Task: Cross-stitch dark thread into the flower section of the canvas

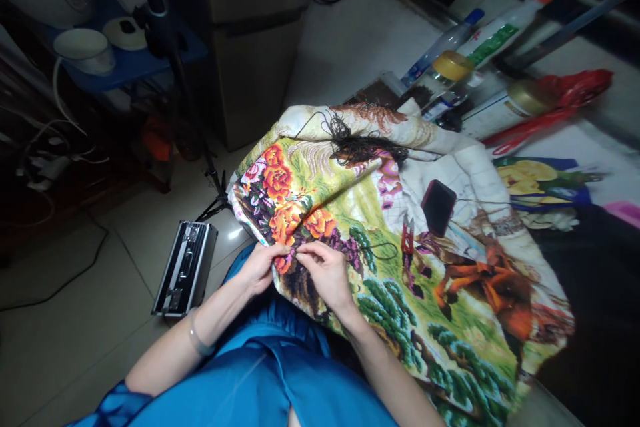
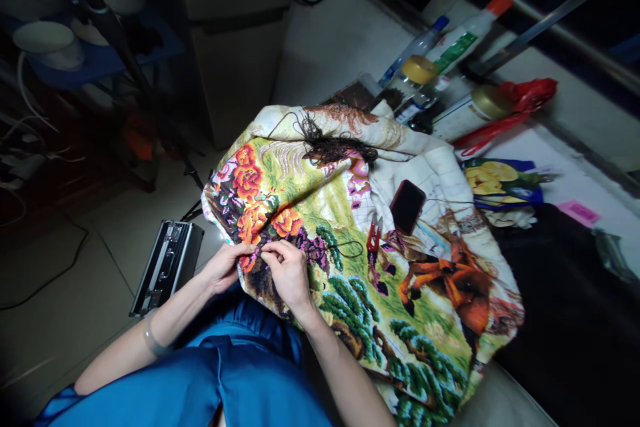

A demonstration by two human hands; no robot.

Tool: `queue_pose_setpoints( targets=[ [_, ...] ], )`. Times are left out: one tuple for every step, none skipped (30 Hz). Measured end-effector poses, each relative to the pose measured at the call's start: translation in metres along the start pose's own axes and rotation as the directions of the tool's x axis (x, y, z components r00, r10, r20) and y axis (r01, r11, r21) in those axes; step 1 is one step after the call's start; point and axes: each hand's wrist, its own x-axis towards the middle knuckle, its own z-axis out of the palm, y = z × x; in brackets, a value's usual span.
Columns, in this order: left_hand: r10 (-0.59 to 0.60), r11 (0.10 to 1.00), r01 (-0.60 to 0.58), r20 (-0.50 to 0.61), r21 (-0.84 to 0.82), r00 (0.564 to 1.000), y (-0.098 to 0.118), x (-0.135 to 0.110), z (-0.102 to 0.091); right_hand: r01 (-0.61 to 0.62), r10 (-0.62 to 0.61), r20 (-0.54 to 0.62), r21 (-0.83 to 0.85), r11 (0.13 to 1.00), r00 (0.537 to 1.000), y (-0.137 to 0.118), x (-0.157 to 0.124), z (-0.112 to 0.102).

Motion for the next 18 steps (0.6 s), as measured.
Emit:
queue_pose_setpoints(
  targets=[
    [0.005,1.0,-0.005,-0.003,0.002,1.0,0.0,0.0,0.0,0.006,-0.006,0.0,-0.009,1.0,1.0,0.0,0.0,0.0],
    [0.013,1.0,-0.013,-0.005,0.003,1.0,-0.001,0.0,0.0,0.013,-0.013,0.003,-0.021,1.0,1.0,-0.001,0.0,0.0],
    [0.024,1.0,-0.024,-0.005,0.001,1.0,-0.001,-0.001,0.001,0.023,-0.022,0.012,-0.038,0.999,1.0,-0.001,-0.001,-0.001],
    [0.034,0.999,-0.034,-0.004,-0.004,0.999,-0.001,-0.001,0.001,0.037,-0.035,0.026,-0.059,0.998,0.999,-0.002,-0.001,-0.002],
    [0.039,0.999,-0.039,0.002,-0.011,0.999,-0.001,-0.002,0.002,0.057,-0.053,0.044,-0.087,0.995,0.998,-0.002,-0.002,-0.004],
    [0.044,0.999,-0.044,0.009,-0.019,0.999,-0.001,-0.003,0.003,0.08,-0.073,0.065,-0.119,0.99,0.995,-0.003,-0.002,-0.005],
    [0.049,0.998,-0.049,0.018,-0.026,0.999,-0.001,-0.004,0.003,0.104,-0.092,0.084,-0.152,0.983,0.992,-0.004,-0.002,-0.007],
    [0.054,0.998,-0.053,0.028,-0.03,0.998,0.0,-0.005,0.004,0.126,-0.111,0.095,-0.184,0.975,0.989,-0.005,-0.002,-0.008],
    [0.059,0.998,-0.058,0.038,-0.031,0.998,0.001,-0.006,0.005,0.145,-0.127,0.098,-0.211,0.967,0.987,-0.006,-0.002,-0.009],
    [0.068,0.997,-0.066,0.049,-0.028,0.997,0.001,-0.006,0.005,0.161,-0.142,0.096,-0.234,0.959,0.985,-0.008,-0.001,-0.01],
    [0.079,0.997,-0.078,0.06,-0.022,0.995,0.002,-0.007,0.006,0.178,-0.159,0.093,-0.256,0.95,0.983,-0.011,0.0,-0.009],
    [0.088,0.996,-0.087,0.07,-0.013,0.994,0.003,-0.008,0.006,0.199,-0.179,0.094,-0.285,0.938,0.979,-0.014,0.001,-0.008],
    [0.096,0.995,-0.096,0.077,-0.003,0.992,0.003,-0.008,0.005,0.219,-0.197,0.098,-0.331,0.918,0.975,-0.017,0.003,-0.006],
    [0.107,0.994,-0.108,0.08,0.005,0.991,0.004,-0.009,0.005,0.236,-0.209,0.111,-0.389,0.89,0.972,-0.02,0.004,-0.003],
    [0.118,0.993,-0.119,0.076,0.012,0.99,0.004,-0.009,0.004,0.249,-0.212,0.133,-0.451,0.857,0.968,-0.023,0.006,0.001],
    [0.127,0.991,-0.129,0.067,0.018,0.99,0.004,-0.009,0.003,0.257,-0.206,0.156,-0.5,0.827,0.966,-0.026,0.008,0.005],
    [0.135,0.99,-0.137,0.055,0.024,0.989,0.004,-0.009,0.003,0.261,-0.196,0.177,-0.521,0.812,0.964,-0.029,0.01,0.008],
    [0.142,0.989,-0.143,0.044,0.03,0.989,0.004,-0.009,0.003,0.264,-0.19,0.194,-0.499,0.826,0.962,-0.032,0.012,0.01]
  ],
)
